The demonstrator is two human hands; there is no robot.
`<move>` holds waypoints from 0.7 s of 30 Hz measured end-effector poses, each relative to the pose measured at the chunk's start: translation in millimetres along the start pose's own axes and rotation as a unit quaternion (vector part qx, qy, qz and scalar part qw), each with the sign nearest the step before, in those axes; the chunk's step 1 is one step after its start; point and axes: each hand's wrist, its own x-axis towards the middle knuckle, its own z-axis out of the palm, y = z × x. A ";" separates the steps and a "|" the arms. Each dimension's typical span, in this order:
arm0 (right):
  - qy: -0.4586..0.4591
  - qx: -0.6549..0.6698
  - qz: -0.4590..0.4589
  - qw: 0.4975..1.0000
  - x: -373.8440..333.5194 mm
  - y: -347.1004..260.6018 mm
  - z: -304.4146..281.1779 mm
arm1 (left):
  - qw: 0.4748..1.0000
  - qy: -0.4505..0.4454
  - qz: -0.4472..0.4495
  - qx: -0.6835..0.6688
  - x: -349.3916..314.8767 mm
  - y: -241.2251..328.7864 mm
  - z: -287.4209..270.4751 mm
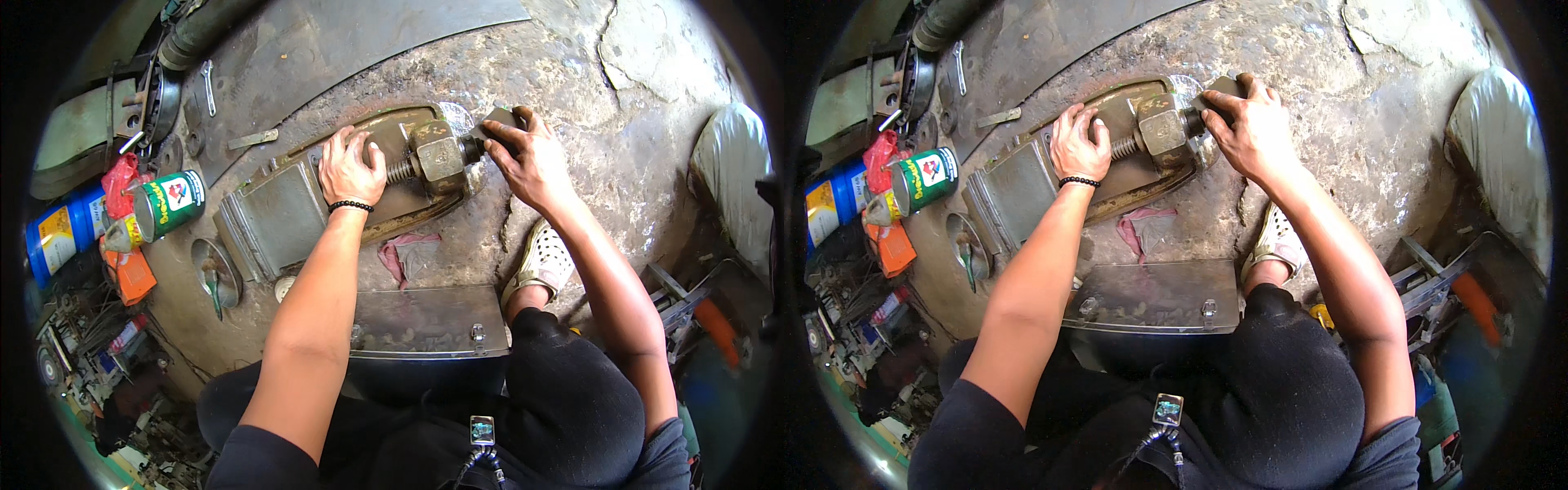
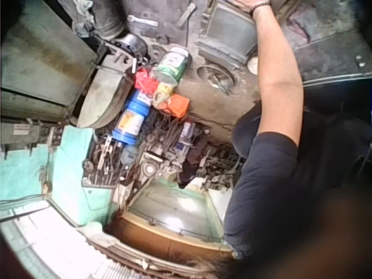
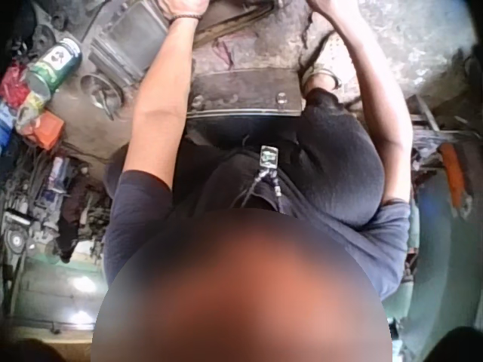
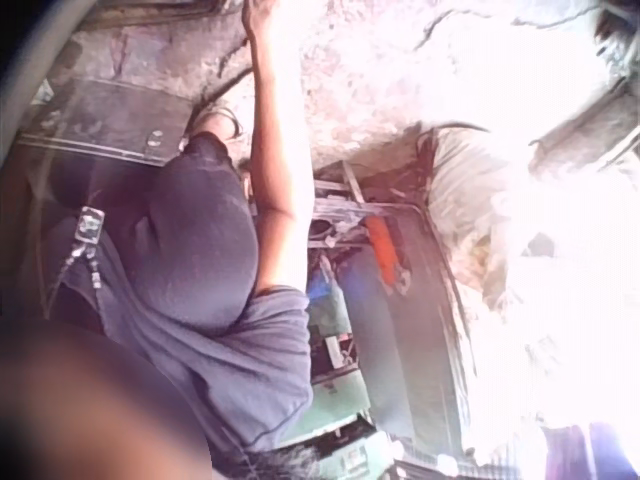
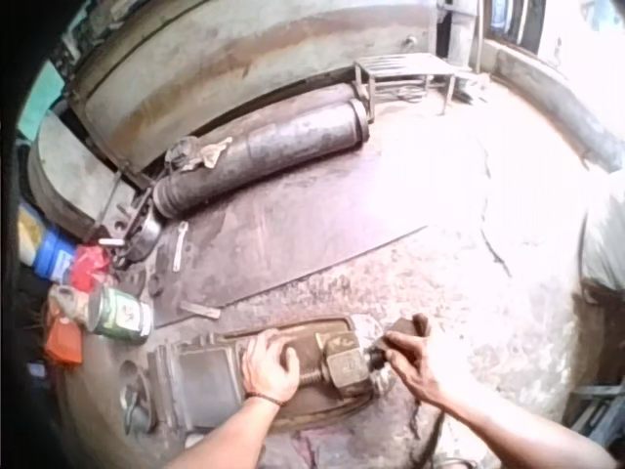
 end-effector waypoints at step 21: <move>-0.212 -0.125 -0.011 0.969 1.3 -25.5 1.3 | 0.999 0.007 -0.022 -0.042 -1.8 -0.5 -1.4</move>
